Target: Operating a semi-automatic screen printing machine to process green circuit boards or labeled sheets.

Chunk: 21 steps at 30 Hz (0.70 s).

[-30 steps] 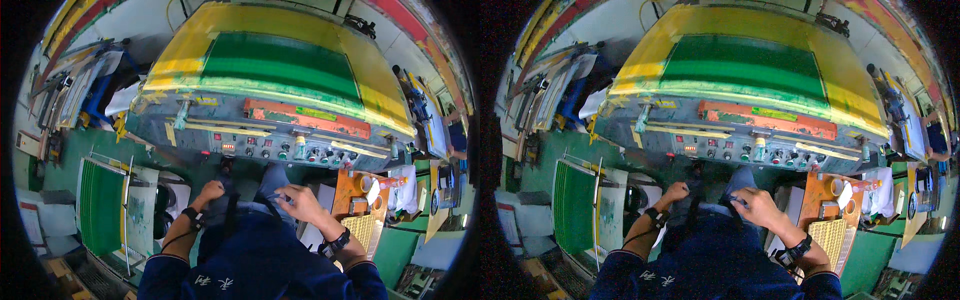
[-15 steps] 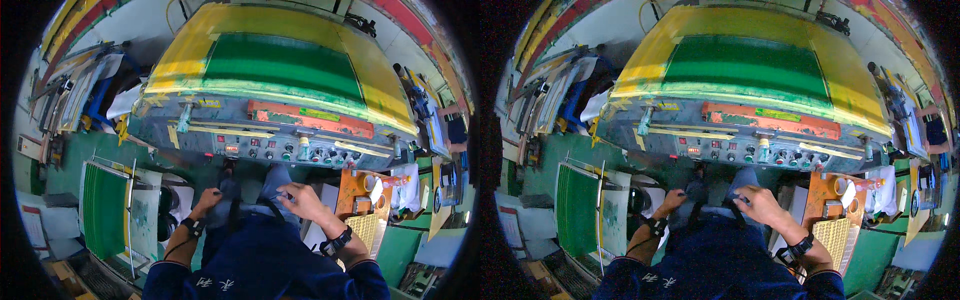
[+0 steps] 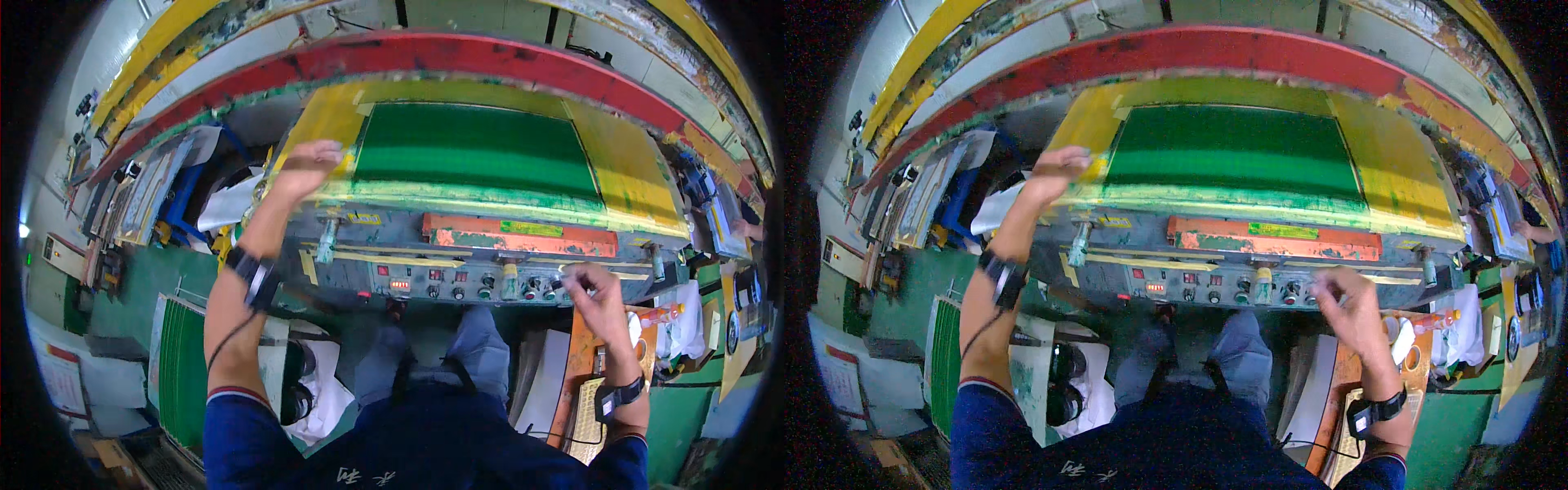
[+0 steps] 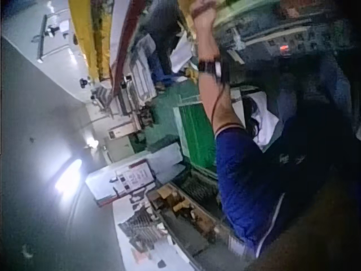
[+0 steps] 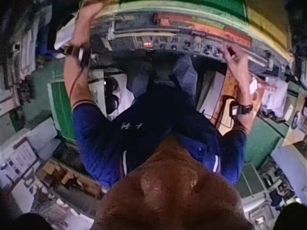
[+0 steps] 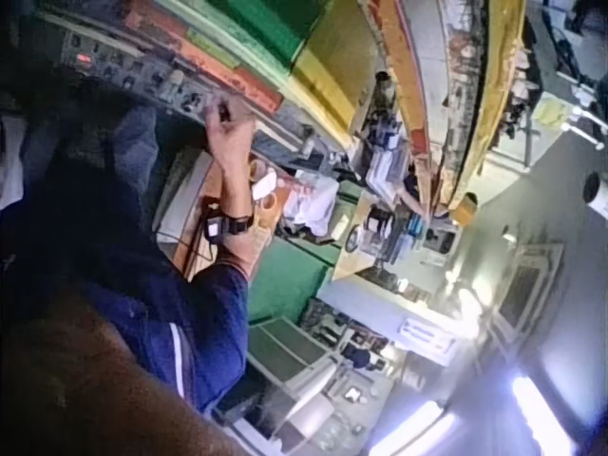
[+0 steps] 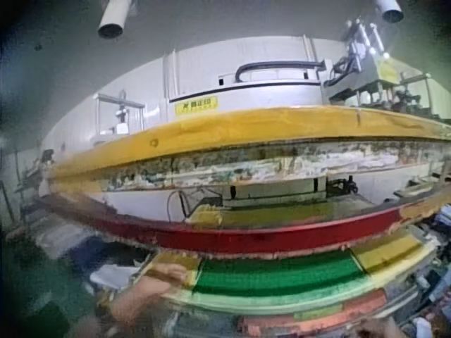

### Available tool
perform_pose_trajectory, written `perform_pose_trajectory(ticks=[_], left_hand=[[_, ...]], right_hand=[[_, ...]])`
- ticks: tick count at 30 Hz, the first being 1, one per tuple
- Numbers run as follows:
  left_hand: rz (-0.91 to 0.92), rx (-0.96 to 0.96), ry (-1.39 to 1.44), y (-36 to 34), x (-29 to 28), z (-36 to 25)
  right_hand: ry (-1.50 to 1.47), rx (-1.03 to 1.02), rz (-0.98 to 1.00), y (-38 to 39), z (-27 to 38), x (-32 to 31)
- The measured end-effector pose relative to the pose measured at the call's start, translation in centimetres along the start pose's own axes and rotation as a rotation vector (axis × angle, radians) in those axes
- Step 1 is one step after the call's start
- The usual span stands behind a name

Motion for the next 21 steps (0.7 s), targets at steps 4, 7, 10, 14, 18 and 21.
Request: perform_pose_trajectory(ticks=[4,7,10,14,18,21], left_hand=[[0.2,-0.181,-0.281,-7.4,2.6,2.6],[0.309,-0.321,-0.05,-10.1,3.6,7.4],[0.387,-0.275,0.321,-10.4,3.9,10.8],[0.248,-0.073,0.58,-8.5,2.0,7.4],[0.176,-0.093,0.493,-8.2,1.2,7.9],[0.107,-0.106,0.447,-8.3,0.6,8.6]], right_hand=[[0.053,0.088,-0.082,-1.8,-2.4,-4.3],[0.081,0.073,-0.155,-3.5,-5.2,-7.7],[-0.012,0.132,-0.222,-5.3,-8.6,-10.8],[0.031,0.208,-0.248,-7.5,-12.2,-13.8],[0.015,0.26,-0.279,-9.9,-12.8,-13.4],[-0.025,0.292,-0.263,-11.2,-14.5,-12.8]])
Point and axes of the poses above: each hand's wrist, its own y-axis away from the middle knuckle, its own x-axis out of the palm, z = x × y, the point moved 5 cm from there along -y, towards the middle knuckle, and after that the axes turned 3 degrees about z, right-handed, at the moved point
